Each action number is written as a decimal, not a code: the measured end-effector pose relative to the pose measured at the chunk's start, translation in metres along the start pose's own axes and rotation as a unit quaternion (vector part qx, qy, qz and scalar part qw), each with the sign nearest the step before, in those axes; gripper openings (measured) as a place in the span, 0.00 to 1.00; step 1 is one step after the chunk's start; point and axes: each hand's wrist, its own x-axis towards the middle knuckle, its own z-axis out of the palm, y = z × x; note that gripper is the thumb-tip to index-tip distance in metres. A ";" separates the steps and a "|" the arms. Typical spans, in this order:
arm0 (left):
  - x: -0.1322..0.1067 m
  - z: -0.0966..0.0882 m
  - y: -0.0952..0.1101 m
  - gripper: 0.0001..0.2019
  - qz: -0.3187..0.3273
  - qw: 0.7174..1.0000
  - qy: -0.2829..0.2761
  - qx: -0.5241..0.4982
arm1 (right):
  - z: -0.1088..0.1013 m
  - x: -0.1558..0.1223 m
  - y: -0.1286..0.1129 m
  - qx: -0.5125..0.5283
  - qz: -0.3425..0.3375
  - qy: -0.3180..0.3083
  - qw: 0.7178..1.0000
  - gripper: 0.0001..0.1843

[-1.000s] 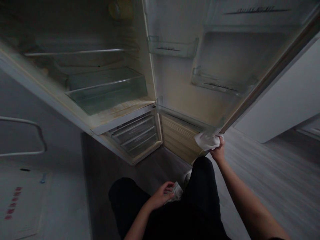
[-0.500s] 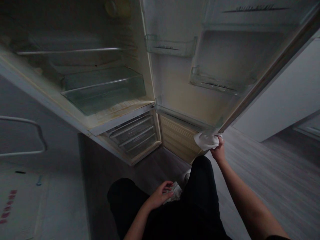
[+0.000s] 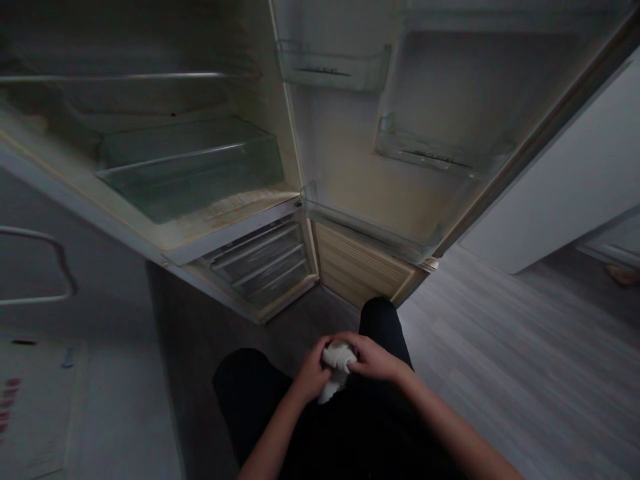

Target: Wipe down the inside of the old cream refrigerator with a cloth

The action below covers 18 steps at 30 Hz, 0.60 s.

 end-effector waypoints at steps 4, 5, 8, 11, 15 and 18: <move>-0.015 -0.018 -0.008 0.21 -0.049 0.997 0.053 -0.020 | -0.064 -0.030 0.059 -0.156 0.154 0.285 0.933 0.22; -0.021 -0.021 -0.013 0.22 -0.060 0.995 0.072 -0.027 | -0.085 -0.042 0.079 -0.178 0.220 0.407 0.869 0.25; -0.040 -0.027 -0.024 0.22 -0.096 0.988 0.112 -0.047 | -0.143 -0.077 0.133 -0.184 0.337 0.533 0.754 0.45; -0.055 -0.029 -0.029 0.23 -0.124 0.980 0.140 -0.062 | -0.181 -0.094 0.163 -0.102 0.336 0.486 0.800 0.61; -0.066 -0.033 -0.030 0.24 -0.149 0.973 0.166 -0.061 | -0.199 -0.091 0.173 -0.045 0.298 0.429 0.852 0.62; -0.069 -0.039 -0.032 0.24 -0.162 0.967 0.189 -0.050 | -0.199 -0.084 0.173 -0.051 0.293 0.402 0.866 0.55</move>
